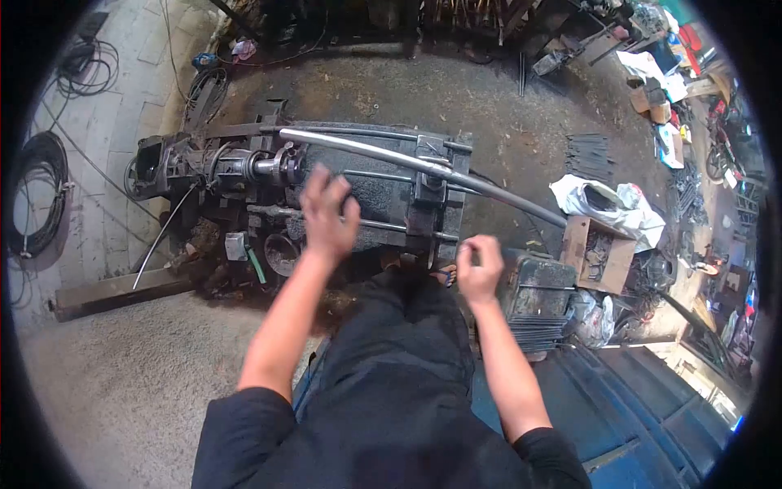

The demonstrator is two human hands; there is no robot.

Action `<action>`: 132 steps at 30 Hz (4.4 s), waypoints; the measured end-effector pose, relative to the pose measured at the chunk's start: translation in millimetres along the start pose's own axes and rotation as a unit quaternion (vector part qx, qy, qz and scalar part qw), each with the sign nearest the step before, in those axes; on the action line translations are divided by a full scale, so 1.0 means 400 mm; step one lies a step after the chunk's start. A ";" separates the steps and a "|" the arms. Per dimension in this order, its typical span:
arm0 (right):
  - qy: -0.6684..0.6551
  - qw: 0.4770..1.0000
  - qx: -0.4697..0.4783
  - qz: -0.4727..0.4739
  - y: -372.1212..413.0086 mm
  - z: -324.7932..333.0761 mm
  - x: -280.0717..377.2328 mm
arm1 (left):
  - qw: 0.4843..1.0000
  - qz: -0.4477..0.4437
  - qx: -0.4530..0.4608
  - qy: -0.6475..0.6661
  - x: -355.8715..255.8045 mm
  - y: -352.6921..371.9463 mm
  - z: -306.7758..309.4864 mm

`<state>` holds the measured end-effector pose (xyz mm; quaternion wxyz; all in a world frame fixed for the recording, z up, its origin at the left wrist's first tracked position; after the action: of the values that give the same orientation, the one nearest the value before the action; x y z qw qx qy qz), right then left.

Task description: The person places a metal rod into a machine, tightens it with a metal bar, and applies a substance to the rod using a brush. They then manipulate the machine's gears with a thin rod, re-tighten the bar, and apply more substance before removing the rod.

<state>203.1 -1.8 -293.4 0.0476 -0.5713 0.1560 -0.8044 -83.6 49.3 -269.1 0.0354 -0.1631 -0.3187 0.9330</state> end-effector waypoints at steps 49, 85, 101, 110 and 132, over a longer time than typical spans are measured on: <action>-0.258 0.830 -0.014 -0.495 0.429 -0.363 0.065 | 0.765 -0.129 0.619 0.123 0.244 -0.213 -0.291; -0.140 0.942 -0.023 -0.304 0.198 -0.469 -0.021 | 0.689 -0.117 0.694 0.173 0.240 -0.238 -0.385; -0.064 0.933 -0.039 -0.352 0.130 -0.510 -0.024 | 0.664 -0.076 0.708 0.230 0.260 -0.216 -0.400; -0.072 0.938 -0.057 -0.335 0.124 -0.517 -0.024 | 0.698 -0.107 0.676 0.212 0.254 -0.208 -0.387; -0.048 0.948 -0.053 -0.311 0.121 -0.512 -0.008 | 0.647 -0.077 0.725 0.225 0.276 -0.184 -0.422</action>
<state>7.9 -6.6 -372.4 -0.2272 -0.6314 0.0105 -0.7414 -135.5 225.0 -381.0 0.2841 -0.2650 0.4657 0.7951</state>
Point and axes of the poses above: each hand's wrist, its own y-axis away from the middle knuckle, its own z-axis out of the back of the hand, x = y × z, the point moved 2 cm from there along -y, towards the middle knuckle, and after that the axes turned 14 degrees about -y, right-handed, at the moved point
